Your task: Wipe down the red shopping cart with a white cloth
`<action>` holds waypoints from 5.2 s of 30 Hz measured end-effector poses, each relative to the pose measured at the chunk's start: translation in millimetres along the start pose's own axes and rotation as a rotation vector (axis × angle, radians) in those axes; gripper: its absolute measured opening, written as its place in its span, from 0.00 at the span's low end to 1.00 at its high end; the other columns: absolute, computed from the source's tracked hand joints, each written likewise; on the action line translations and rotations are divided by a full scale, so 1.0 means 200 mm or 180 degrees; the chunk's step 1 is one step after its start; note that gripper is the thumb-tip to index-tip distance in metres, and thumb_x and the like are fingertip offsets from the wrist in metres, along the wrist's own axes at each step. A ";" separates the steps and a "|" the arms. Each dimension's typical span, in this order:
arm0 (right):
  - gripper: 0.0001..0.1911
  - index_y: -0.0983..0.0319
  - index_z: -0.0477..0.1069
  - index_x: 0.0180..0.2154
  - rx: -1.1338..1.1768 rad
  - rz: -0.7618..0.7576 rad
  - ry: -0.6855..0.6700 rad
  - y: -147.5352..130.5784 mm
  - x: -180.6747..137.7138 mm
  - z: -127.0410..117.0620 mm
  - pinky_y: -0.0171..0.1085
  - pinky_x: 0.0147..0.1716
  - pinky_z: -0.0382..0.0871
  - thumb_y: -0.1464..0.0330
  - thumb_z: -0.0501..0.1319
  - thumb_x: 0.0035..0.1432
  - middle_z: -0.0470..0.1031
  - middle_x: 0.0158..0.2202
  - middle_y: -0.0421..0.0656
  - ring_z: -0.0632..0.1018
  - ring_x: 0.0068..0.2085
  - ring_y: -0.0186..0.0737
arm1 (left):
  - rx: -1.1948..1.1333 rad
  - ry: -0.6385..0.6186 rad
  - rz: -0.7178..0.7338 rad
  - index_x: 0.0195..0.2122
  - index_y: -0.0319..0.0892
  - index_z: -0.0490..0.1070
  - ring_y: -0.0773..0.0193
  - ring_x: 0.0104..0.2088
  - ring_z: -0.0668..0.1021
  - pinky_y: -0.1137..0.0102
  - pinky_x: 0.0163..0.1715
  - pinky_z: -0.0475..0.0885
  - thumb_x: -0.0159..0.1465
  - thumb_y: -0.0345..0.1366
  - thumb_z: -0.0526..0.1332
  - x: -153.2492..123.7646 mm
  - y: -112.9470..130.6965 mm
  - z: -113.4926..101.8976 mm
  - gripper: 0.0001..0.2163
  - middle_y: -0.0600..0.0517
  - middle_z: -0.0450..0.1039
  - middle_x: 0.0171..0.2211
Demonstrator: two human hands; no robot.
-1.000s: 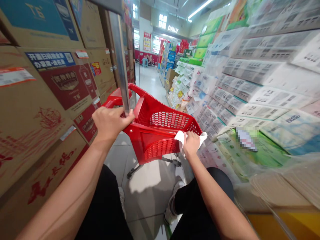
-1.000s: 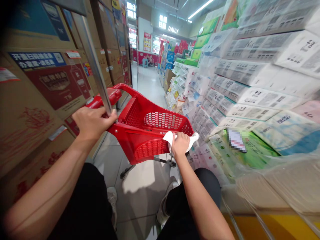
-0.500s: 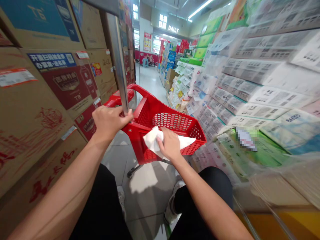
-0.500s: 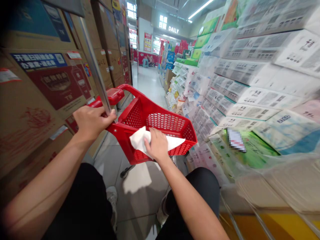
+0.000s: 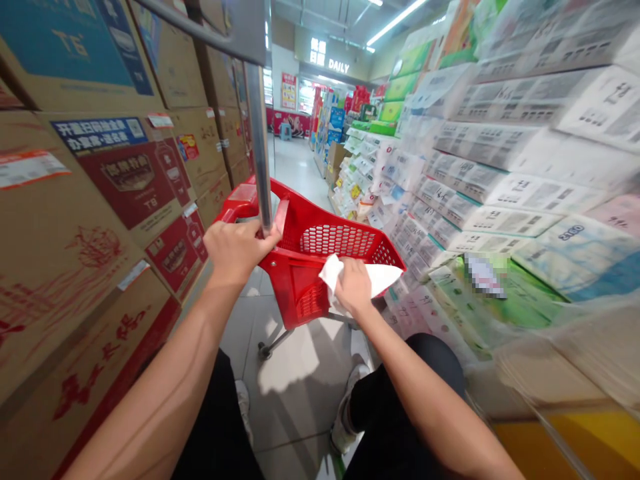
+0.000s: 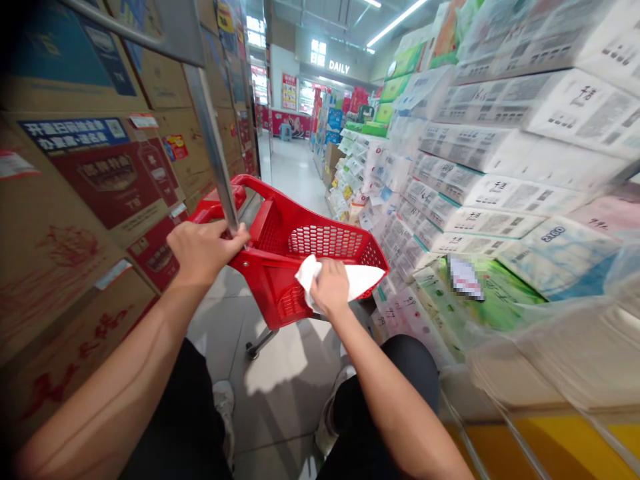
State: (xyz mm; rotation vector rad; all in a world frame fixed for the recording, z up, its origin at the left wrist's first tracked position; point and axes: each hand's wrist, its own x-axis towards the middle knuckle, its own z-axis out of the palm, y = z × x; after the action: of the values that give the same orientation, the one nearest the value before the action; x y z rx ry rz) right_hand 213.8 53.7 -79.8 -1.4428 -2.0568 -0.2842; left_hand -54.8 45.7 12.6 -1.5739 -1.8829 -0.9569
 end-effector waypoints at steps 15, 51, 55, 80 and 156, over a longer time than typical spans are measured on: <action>0.23 0.64 0.71 0.48 -0.0152 -0.0204 -0.0400 0.20 -0.02 -0.01 0.40 0.48 0.58 0.56 0.45 0.72 0.76 0.42 0.50 0.73 0.46 0.46 | 0.0102 -0.0023 -0.0050 0.30 0.43 0.78 0.55 0.30 0.76 0.65 0.28 0.52 0.62 0.52 0.55 0.06 -0.19 -0.03 0.19 0.46 0.72 0.22; 0.32 0.65 0.80 0.35 -0.0766 0.1158 -0.0804 0.23 0.14 0.01 0.39 0.36 0.64 0.53 0.44 0.71 0.80 0.32 0.57 0.81 0.36 0.48 | -0.0044 0.0028 -0.0165 0.31 0.44 0.79 0.48 0.34 0.77 0.64 0.31 0.58 0.59 0.47 0.57 0.06 -0.20 0.00 0.15 0.45 0.70 0.22; 0.29 0.62 0.78 0.36 -0.0293 0.0601 -0.0496 -0.17 0.21 0.06 0.39 0.37 0.62 0.56 0.43 0.73 0.81 0.34 0.52 0.80 0.36 0.45 | -0.0082 -0.0092 -0.0153 0.32 0.43 0.79 0.50 0.33 0.76 0.64 0.30 0.57 0.60 0.48 0.57 0.06 -0.14 0.01 0.16 0.44 0.72 0.23; 0.28 0.64 0.78 0.36 -0.1076 0.0918 -0.0645 0.41 -0.04 -0.03 0.38 0.36 0.57 0.57 0.44 0.71 0.80 0.34 0.53 0.78 0.36 0.44 | -0.0038 -0.0056 -0.0231 0.29 0.42 0.79 0.53 0.34 0.75 0.65 0.31 0.56 0.59 0.49 0.57 0.05 -0.33 -0.02 0.17 0.47 0.69 0.21; 0.25 0.63 0.78 0.31 -0.0648 0.0359 -0.0570 -0.13 0.12 0.02 0.36 0.37 0.61 0.59 0.48 0.69 0.80 0.31 0.48 0.79 0.34 0.42 | 0.0221 -0.0070 0.0106 0.28 0.45 0.78 0.53 0.29 0.77 0.65 0.26 0.51 0.60 0.52 0.55 0.04 -0.27 -0.08 0.19 0.45 0.76 0.23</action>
State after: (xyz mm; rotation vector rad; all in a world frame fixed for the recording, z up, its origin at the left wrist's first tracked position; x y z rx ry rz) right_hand 184.1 63.4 -64.6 -1.7571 -2.1267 -0.3369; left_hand -109.8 32.8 17.8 -1.5761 -1.8782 -0.8540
